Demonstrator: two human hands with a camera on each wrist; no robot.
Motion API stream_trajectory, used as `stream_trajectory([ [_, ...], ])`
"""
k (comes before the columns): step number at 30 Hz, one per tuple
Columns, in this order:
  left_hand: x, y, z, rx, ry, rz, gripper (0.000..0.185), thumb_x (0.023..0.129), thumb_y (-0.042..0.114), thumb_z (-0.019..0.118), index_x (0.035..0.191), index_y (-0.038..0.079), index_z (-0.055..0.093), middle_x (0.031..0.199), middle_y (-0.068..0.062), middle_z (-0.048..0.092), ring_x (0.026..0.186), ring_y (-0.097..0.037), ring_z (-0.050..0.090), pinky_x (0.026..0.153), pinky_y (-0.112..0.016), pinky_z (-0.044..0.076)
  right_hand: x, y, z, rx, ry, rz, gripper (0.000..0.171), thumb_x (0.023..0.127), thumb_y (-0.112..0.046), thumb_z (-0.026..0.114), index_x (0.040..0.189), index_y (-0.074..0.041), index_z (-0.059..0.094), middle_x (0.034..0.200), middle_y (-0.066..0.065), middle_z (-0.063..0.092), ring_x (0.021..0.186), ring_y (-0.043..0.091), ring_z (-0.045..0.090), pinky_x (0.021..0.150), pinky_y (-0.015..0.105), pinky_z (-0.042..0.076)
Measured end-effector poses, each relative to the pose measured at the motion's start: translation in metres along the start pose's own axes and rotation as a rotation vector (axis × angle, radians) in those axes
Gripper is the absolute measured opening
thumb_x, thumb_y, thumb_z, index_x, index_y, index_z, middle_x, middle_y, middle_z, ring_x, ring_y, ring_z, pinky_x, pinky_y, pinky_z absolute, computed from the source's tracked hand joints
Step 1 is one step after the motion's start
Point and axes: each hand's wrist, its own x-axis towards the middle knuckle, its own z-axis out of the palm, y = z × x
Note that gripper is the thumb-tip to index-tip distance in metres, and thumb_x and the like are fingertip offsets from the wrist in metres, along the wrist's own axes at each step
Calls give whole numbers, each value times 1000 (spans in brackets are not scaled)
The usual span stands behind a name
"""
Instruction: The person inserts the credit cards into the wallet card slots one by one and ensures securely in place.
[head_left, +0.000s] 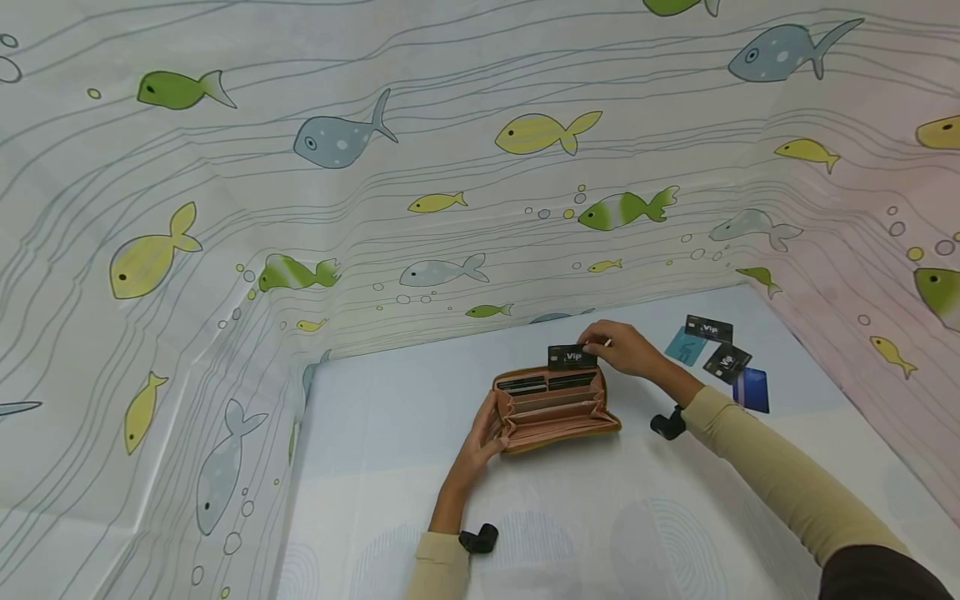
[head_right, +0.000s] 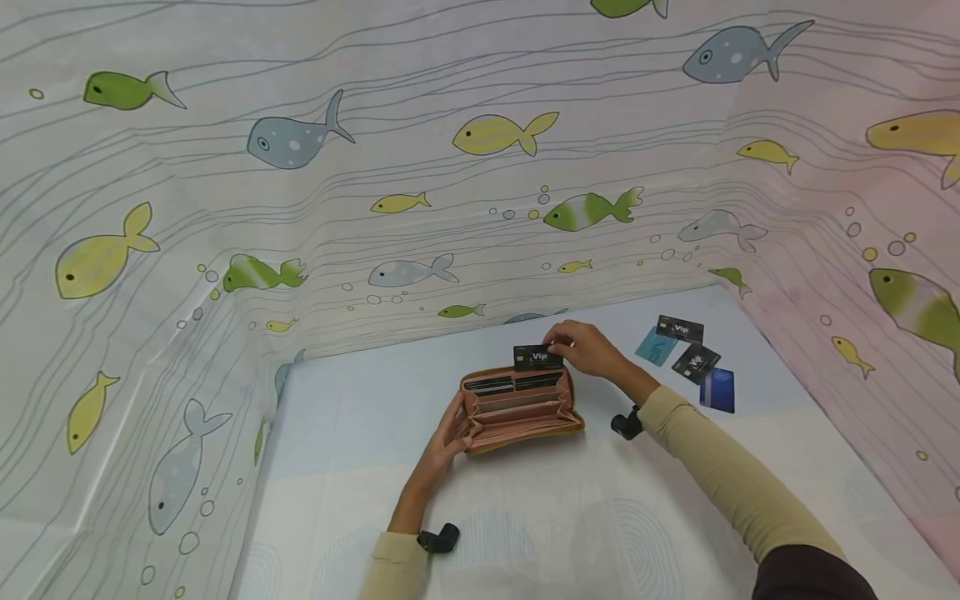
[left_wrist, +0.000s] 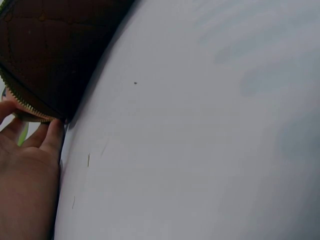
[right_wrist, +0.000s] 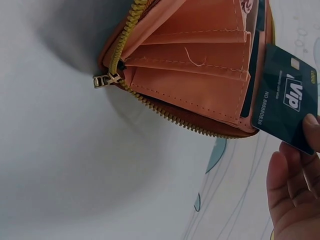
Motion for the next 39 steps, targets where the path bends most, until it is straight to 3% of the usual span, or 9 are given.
stream_trajectory([
  [4, 0, 13, 1, 14, -3, 9, 78, 95, -10, 47, 156, -10, -2, 163, -33, -5, 147, -57, 10, 115, -71, 18, 0, 2, 4, -2, -7, -14, 13, 96, -10, 66, 108, -11, 72, 99, 4, 69, 90, 18, 64, 81, 40, 55],
  [31, -1, 14, 1, 28, -19, -11, 77, 97, -10, 46, 155, -11, -4, 163, -31, -7, 149, -53, 8, 117, -69, 16, 2, 3, 13, -30, -24, -41, 13, 96, -11, 67, 108, -12, 72, 98, 2, 67, 89, 15, 63, 80, 38, 55],
  [39, 0, -9, -1, 13, 1, 14, 79, 96, -9, 46, 158, -4, -2, 165, -27, -6, 150, -52, 9, 117, -69, 15, 2, 2, 15, -26, -14, -40, 13, 95, -12, 68, 108, -12, 71, 98, 2, 66, 88, 16, 64, 78, 38, 56],
])
